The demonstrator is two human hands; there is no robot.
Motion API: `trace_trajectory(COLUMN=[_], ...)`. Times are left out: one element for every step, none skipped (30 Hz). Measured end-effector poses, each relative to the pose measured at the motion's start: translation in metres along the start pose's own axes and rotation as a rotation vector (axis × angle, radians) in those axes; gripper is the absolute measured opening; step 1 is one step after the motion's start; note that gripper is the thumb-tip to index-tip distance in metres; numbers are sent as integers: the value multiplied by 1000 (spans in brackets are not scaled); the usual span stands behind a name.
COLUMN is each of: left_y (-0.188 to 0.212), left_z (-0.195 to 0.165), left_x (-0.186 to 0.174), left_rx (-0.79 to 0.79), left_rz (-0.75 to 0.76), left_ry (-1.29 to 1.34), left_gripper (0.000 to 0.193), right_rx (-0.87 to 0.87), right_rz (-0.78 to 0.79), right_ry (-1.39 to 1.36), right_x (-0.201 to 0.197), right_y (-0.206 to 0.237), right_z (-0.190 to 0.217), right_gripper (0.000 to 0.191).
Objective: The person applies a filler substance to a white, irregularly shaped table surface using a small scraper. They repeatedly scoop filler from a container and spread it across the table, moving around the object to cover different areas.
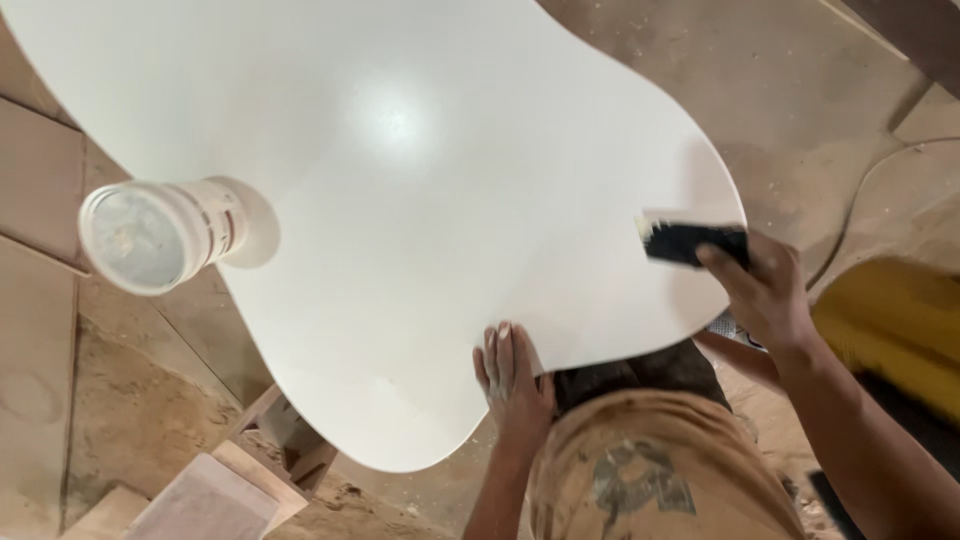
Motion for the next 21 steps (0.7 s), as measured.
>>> trace_trajectory(left_y=[-2,-3,-1,0,0,8,19,29,28,28,40,46,46,49,55,56,58,58,58,57,57], left_z=[-1,-1,0,2,4,8,10,13,19,24,22,24,23,21,20,18,16,15,14,14,14], left_x=[6,12,18,25,33,42,45,50,62,70,72,74,78,78,73,71,69,67,66,65,64], left_rx=[-29,-64,-101,-111,-120,-135,-164,-188,-196,-195,-203,-211,-203,-195,-185,-184,-180,-173,-167,-162,-154], left_rz=[5,12,27,11,-9,-9,14,22,3,1,10,17,-9,-26,-44,-58,-72,-92,-93,-95,-94], left_ry=[2,4,7,-29,-62,-98,-105,-114,-118,-138,-158,-176,-180,-185,-192,-197,-202,-206,-203,-200,-197], left_gripper=[81,80,80,77,75,73,69,66,63,61,59,56,56,57,57,56,55,54,56,57,59], right_rx=[-282,-567,-394,-225,-61,79,233,373,332,290,260,252,244,242,317,389,460,432,395,356,362], right_rz=[65,139,172,201,229,231,235,232,259,279,305,306,302,294,273,251,226,222,221,219,205], right_ry=[385,763,641,525,414,323,230,140,26,-87,-202,-252,-303,-358,-383,-409,-435,-394,-350,-306,-331], right_x=[-9,-14,-16,-17,-19,-21,-25,-27,-23,-19,-18,-16,-19,-19,-16,-16,-17,-17,-17,-18,-18], right_y=[2,9,9,8,6,14,25,34,33,34,42,45,48,52,59,63,66,67,68,68,69], right_z=[1,2,-16,-36,-53,-70,-77,-87,-94,-97,-96,-95,-93,-89,-88,-88,-88,-85,-82,-81,-80], right_gripper=[21,28,19,13,12,12,16,21,19,18,17,19,21,24,25,26,27,27,27,27,27])
Point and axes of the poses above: each hand's wrist, its own y-axis away from the middle knuckle, its own x-axis out of the palm, z = x × y, the point moved 4 cm from there along -y, towards the middle knuckle, and after that the axes turned 1 degree about -x, right-handed, at the moved point
